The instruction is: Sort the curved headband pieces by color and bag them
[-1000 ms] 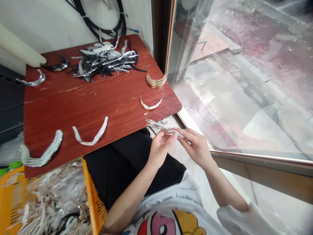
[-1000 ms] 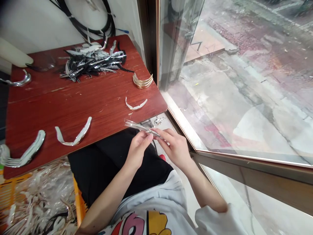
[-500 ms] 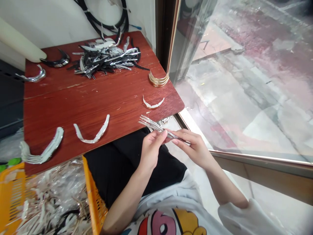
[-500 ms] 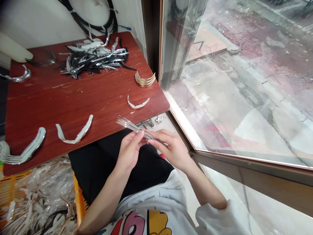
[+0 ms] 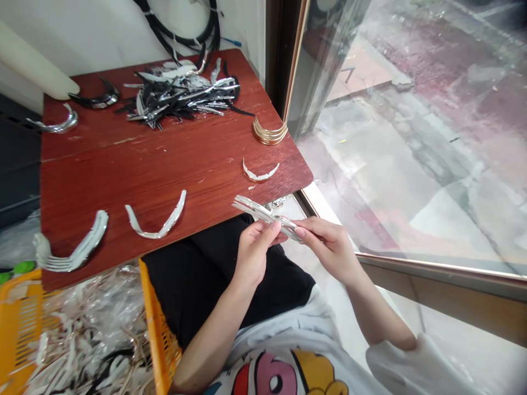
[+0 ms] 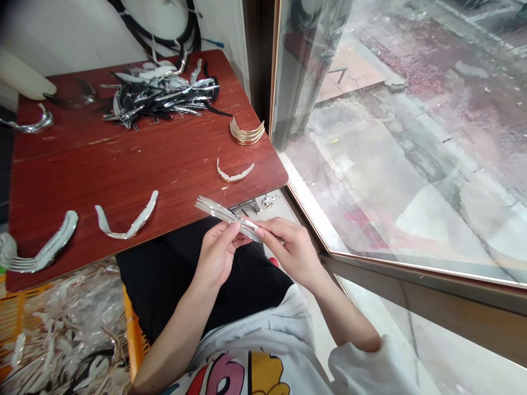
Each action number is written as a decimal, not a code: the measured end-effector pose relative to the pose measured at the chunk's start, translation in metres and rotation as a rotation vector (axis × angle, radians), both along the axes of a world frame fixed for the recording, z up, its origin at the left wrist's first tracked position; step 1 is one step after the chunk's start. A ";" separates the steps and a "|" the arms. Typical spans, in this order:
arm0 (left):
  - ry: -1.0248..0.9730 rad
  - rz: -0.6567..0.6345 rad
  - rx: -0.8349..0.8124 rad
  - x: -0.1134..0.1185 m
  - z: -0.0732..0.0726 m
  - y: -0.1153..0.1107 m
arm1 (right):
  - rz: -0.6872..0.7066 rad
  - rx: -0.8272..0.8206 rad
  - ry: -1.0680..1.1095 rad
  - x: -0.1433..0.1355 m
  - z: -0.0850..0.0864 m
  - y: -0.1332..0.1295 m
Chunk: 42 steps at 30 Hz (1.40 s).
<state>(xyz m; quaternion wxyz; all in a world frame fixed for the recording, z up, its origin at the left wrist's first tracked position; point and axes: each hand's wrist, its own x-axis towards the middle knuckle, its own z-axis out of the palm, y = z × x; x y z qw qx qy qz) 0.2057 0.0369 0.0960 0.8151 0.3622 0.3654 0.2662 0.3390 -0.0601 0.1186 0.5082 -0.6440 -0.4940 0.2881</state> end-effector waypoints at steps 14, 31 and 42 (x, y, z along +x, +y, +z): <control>-0.011 -0.017 0.009 0.000 -0.001 -0.001 | -0.017 -0.067 0.054 -0.001 0.000 -0.001; -0.022 -0.007 0.031 -0.014 -0.002 0.002 | 0.021 -0.118 0.244 -0.008 -0.003 0.009; 0.002 0.202 0.025 -0.044 0.005 0.004 | 0.228 -0.081 -0.331 -0.040 0.002 0.024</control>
